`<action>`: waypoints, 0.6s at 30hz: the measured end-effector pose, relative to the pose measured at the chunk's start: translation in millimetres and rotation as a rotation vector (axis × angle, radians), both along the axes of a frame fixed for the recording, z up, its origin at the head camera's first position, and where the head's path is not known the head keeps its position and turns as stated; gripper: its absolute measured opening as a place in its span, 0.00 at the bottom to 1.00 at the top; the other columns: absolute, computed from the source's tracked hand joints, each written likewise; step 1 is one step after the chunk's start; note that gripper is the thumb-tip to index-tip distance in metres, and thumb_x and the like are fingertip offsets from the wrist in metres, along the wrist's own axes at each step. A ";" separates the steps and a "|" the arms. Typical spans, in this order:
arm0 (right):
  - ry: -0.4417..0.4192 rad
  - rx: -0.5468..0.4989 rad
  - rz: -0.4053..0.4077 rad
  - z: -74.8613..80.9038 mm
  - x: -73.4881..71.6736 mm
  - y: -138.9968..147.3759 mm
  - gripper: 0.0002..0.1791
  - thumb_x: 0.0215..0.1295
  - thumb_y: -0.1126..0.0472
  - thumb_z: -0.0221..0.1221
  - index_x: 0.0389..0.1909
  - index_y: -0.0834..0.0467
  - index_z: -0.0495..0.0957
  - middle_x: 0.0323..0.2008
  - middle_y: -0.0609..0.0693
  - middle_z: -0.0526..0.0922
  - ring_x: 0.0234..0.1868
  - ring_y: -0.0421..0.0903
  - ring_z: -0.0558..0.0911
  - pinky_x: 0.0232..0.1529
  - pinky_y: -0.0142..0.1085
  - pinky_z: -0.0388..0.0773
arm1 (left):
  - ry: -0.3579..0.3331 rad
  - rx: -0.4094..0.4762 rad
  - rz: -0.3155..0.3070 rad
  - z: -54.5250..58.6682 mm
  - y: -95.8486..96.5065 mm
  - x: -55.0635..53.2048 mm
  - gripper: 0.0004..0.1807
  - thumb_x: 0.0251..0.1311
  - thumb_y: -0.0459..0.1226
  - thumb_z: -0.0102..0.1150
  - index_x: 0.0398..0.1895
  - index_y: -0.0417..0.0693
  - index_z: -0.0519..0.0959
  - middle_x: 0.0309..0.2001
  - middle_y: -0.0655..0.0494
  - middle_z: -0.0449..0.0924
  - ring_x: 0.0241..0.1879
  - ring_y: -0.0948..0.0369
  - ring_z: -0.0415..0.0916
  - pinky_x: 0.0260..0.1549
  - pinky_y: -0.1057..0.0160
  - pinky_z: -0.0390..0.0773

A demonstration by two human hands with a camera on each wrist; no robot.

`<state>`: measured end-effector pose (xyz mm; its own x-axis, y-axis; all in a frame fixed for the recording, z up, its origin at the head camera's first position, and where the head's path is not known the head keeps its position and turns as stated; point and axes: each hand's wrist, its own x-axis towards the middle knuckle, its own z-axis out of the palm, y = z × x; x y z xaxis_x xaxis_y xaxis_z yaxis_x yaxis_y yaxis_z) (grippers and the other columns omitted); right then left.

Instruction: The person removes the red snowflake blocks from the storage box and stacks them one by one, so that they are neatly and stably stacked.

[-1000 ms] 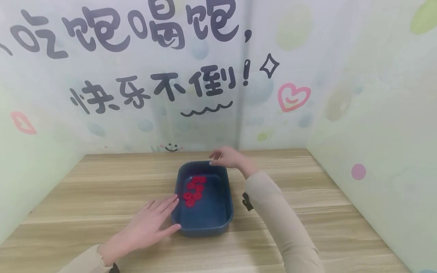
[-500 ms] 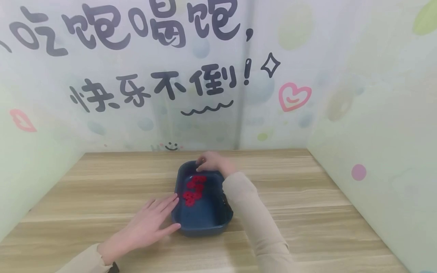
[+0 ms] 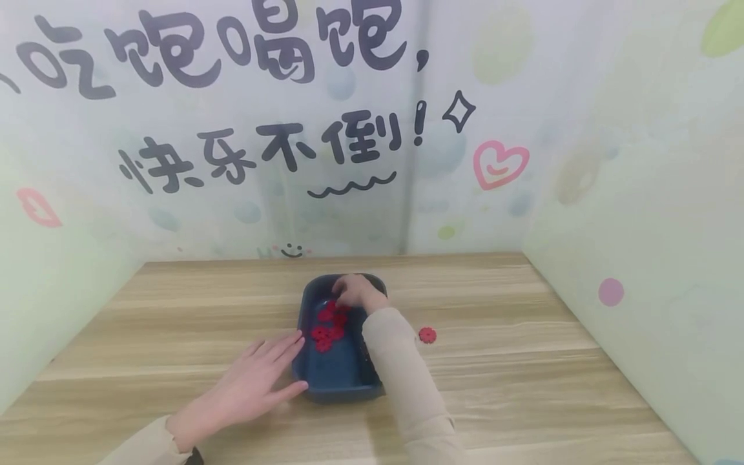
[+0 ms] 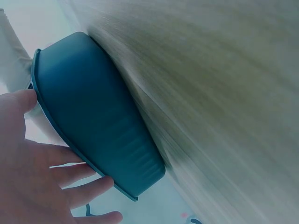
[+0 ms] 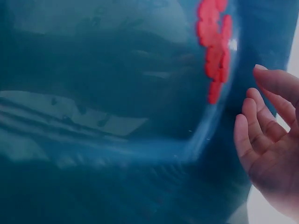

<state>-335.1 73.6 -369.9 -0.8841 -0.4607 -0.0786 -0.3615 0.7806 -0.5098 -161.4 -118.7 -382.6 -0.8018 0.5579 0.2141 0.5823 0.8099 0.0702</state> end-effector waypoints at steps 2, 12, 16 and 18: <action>0.001 0.014 -0.011 -5.5 -0.8 -1.4 0.15 0.52 0.64 0.61 0.44 0.58 0.77 0.26 0.48 0.76 0.28 0.42 0.74 0.35 0.35 0.71 | -0.003 -0.003 -0.001 -0.1 0.2 0.0 0.40 0.57 0.63 0.35 0.61 0.41 0.64 0.62 0.49 0.58 0.59 0.51 0.58 0.51 0.42 0.56; 0.039 0.019 -0.065 -18.2 -0.1 -7.0 0.17 0.53 0.62 0.62 0.45 0.59 0.77 0.35 0.52 0.77 0.36 0.45 0.74 0.43 0.39 0.70 | -0.001 -0.004 0.004 0.4 0.4 0.2 0.40 0.57 0.62 0.37 0.61 0.41 0.64 0.62 0.49 0.59 0.59 0.52 0.57 0.51 0.42 0.56; 0.051 0.039 -0.079 -19.9 1.6 -9.0 0.18 0.53 0.61 0.62 0.46 0.59 0.77 0.38 0.52 0.78 0.37 0.45 0.75 0.43 0.39 0.70 | 0.006 -0.007 0.005 0.2 0.7 -0.1 0.39 0.57 0.62 0.37 0.61 0.41 0.64 0.62 0.49 0.59 0.59 0.52 0.58 0.51 0.43 0.56; 0.053 0.056 -0.083 -21.3 2.3 -9.9 0.18 0.53 0.61 0.62 0.46 0.59 0.77 0.39 0.52 0.78 0.38 0.45 0.74 0.43 0.38 0.70 | 0.008 -0.008 0.005 0.0 0.8 -0.1 0.39 0.57 0.62 0.38 0.61 0.41 0.64 0.62 0.49 0.59 0.59 0.52 0.58 0.51 0.42 0.57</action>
